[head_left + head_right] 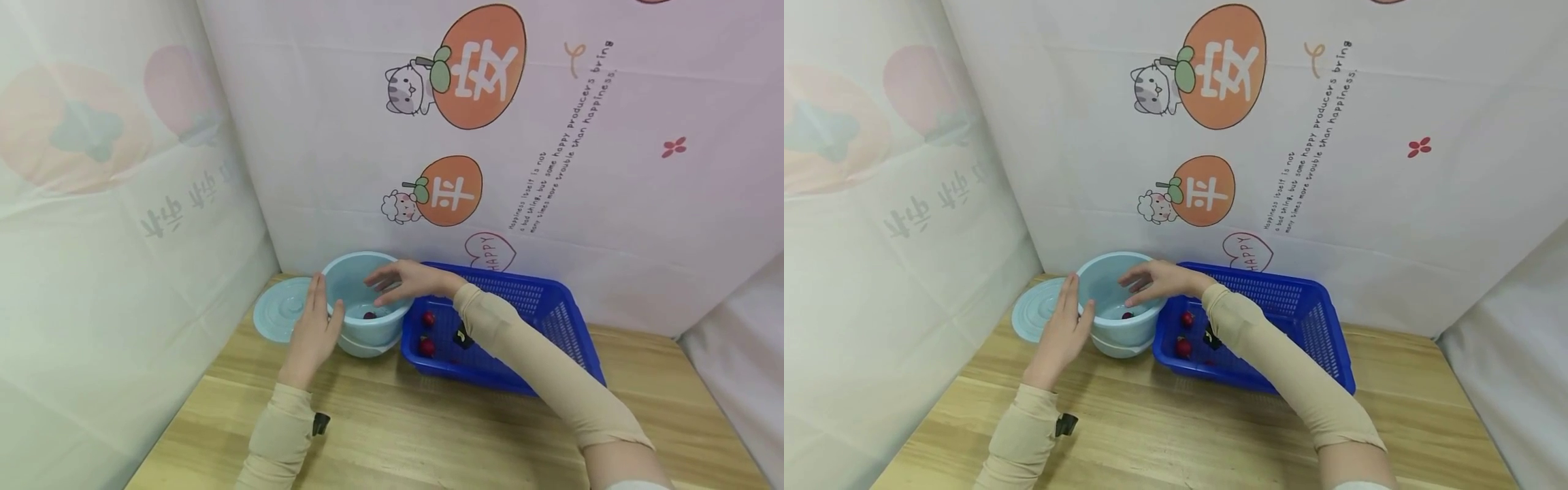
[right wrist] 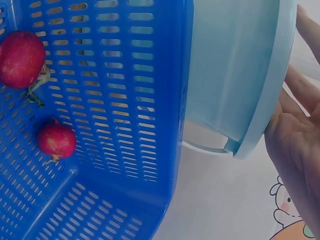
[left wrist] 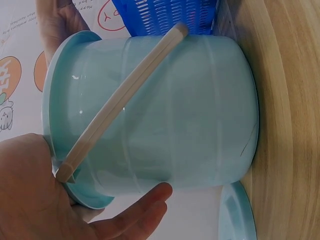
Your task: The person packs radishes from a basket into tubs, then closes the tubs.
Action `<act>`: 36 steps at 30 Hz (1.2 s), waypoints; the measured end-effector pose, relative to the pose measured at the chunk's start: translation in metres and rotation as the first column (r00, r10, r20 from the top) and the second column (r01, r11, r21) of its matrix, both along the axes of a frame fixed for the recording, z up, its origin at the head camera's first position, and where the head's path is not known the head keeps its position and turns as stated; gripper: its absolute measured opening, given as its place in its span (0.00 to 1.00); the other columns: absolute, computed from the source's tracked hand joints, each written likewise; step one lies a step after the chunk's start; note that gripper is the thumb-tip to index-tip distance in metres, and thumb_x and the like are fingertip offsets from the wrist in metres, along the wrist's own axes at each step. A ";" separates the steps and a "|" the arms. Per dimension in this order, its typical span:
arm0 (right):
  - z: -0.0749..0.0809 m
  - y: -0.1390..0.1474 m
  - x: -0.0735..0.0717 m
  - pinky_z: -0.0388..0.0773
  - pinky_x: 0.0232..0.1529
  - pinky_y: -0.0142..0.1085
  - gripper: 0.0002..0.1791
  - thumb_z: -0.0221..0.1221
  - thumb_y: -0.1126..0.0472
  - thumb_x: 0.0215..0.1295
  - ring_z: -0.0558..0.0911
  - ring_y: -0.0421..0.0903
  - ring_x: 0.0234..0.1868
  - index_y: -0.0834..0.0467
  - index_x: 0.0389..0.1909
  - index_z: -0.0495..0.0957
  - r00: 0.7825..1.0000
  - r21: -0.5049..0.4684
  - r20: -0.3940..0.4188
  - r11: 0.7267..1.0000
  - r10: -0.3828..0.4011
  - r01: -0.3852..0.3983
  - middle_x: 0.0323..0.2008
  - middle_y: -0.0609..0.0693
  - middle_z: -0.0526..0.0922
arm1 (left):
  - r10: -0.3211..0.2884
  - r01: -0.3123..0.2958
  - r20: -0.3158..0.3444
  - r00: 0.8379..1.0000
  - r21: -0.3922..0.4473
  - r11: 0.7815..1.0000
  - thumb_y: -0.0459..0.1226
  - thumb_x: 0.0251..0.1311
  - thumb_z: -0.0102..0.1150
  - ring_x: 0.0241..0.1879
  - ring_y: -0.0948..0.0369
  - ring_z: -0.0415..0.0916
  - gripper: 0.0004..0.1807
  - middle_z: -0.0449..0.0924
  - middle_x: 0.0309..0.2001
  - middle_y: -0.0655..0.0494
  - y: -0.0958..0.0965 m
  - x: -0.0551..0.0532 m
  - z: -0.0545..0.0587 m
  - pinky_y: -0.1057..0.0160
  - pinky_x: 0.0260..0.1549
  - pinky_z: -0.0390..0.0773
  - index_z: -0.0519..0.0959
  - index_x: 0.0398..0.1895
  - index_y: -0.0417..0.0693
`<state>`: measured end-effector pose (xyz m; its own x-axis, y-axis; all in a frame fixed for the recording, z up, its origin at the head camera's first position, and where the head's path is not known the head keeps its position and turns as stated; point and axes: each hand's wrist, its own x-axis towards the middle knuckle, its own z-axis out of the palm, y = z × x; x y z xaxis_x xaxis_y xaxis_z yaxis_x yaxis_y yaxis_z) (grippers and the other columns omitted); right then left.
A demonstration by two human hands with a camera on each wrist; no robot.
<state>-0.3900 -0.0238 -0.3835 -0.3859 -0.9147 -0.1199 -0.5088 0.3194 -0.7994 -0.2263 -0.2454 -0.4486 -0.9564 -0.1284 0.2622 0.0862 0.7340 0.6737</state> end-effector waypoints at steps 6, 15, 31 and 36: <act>0.002 0.001 0.002 0.76 0.68 0.46 0.31 0.70 0.55 0.70 0.79 0.58 0.69 0.57 0.72 0.76 1.000 -0.010 0.009 1.000 -0.009 0.009 0.68 0.52 0.80 | -0.003 0.003 -0.005 1.000 0.002 1.000 0.52 0.84 0.39 0.70 0.34 0.69 0.41 0.37 0.86 0.45 0.000 -0.001 -0.001 0.32 0.64 0.72 0.41 0.87 0.41; 0.003 -0.001 -0.002 0.78 0.65 0.41 0.26 0.71 0.55 0.70 0.83 0.48 0.64 0.55 0.67 0.81 1.000 -0.019 -0.017 1.000 -0.009 0.008 0.63 0.49 0.84 | 0.000 0.000 0.000 1.000 0.000 1.000 0.54 0.84 0.37 0.72 0.34 0.67 0.41 0.36 0.87 0.47 -0.001 -0.003 0.004 0.33 0.66 0.70 0.40 0.87 0.41; -0.008 0.002 -0.007 0.80 0.63 0.41 0.16 0.66 0.61 0.74 0.86 0.47 0.59 0.57 0.60 0.85 0.999 -0.136 0.042 0.991 -0.004 0.009 0.56 0.51 0.88 | 0.009 -0.009 0.020 1.000 -0.004 1.000 0.54 0.84 0.37 0.73 0.34 0.64 0.41 0.34 0.87 0.50 -0.003 -0.005 -0.001 0.34 0.67 0.69 0.40 0.87 0.43; -0.011 0.007 -0.005 0.80 0.63 0.42 0.16 0.66 0.60 0.74 0.85 0.46 0.60 0.56 0.60 0.86 0.996 -0.174 0.077 0.983 -0.051 0.063 0.57 0.50 0.88 | 0.003 -0.003 0.009 1.000 -0.006 1.000 0.53 0.84 0.38 0.74 0.34 0.62 0.41 0.36 0.87 0.47 -0.002 -0.006 -0.003 0.34 0.68 0.68 0.40 0.87 0.43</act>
